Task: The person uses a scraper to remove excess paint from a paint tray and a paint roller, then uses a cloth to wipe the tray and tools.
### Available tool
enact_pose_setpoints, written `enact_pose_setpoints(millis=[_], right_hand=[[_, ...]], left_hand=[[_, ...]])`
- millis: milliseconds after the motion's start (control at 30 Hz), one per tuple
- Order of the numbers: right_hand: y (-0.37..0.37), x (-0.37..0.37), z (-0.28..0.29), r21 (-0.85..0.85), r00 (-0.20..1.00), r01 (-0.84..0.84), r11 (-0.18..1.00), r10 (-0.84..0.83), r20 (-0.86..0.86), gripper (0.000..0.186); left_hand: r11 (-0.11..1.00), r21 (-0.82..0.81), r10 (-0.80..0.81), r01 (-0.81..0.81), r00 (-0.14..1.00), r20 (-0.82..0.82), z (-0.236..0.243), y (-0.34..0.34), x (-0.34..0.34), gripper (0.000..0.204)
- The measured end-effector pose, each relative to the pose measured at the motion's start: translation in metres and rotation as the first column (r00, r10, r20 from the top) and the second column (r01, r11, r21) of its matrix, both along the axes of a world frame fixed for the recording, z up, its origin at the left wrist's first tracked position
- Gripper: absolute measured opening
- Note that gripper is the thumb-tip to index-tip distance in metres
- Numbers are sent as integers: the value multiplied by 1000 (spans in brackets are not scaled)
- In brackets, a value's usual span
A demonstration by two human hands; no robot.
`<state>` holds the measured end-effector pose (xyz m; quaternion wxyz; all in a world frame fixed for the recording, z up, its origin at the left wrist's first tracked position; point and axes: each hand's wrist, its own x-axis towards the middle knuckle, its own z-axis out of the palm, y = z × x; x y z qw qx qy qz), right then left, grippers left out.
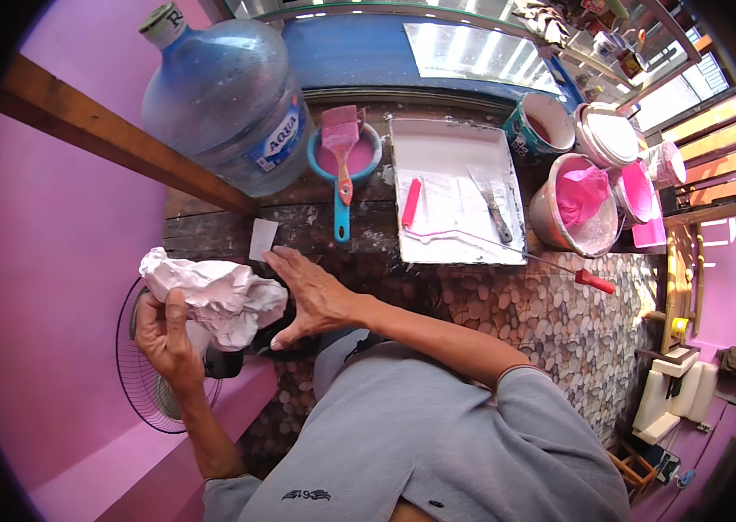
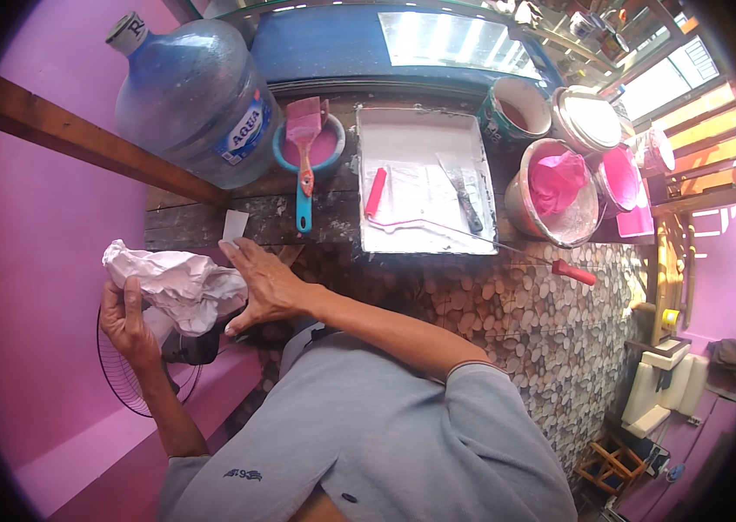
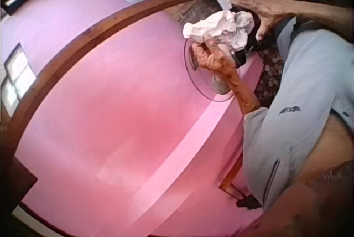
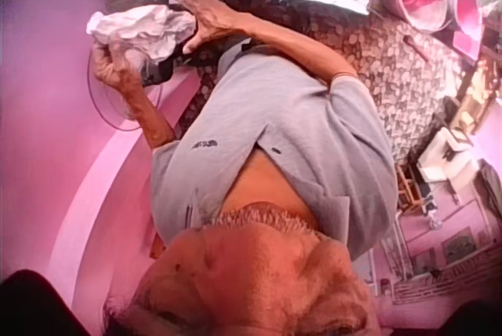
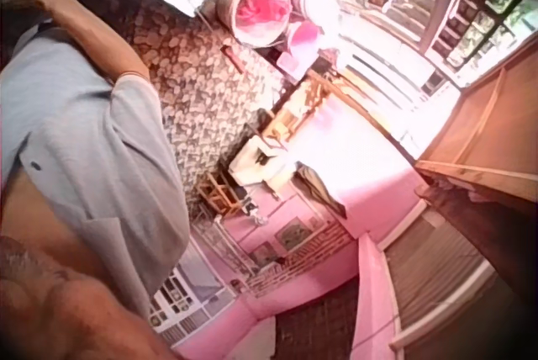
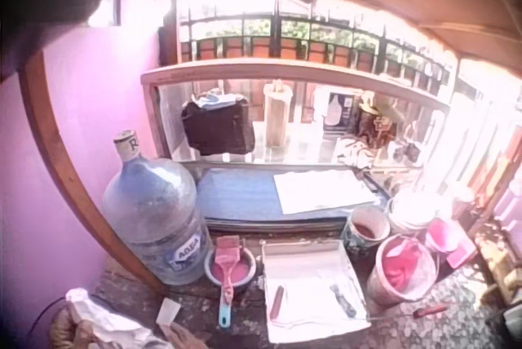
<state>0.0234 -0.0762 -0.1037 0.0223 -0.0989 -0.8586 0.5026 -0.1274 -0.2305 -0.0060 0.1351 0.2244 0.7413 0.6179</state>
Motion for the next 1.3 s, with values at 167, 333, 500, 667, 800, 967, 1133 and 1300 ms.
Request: enact_pose_setpoints(millis=[167,333,500,667,800,967,1133,1300], right_hand=[[21,33,28,-213,984,173,962,-178,-8,137],[52,86,45,-241,956,286,927,-294,3,103],[64,114,67,-246,854,470,848,-507,-117,76],[91,148,80,-474,700,669,573,-700,143,40],[119,184,91,-529,654,677,512,-748,112,30],[148,212,91,-348,671,719,602,-731,121,34],[154,220,91,-443,586,746,497,-806,84,34],[168,221,102,-359,666,726,587,-729,156,35]], left_hand=[[978,151,-173,143,962,210,45,59,77,9],[879,173,-477,445,835,275,69,137,124,7],[789,56,-611,611,775,160,92,198,157,12],[677,-67,-736,733,676,-42,101,243,169,26],[616,-342,-778,710,616,-121,81,251,164,49],[254,193,-855,948,127,502,21,250,165,114],[352,-112,-879,929,369,302,-14,262,218,119],[399,298,-853,867,233,466,-59,255,226,115]])
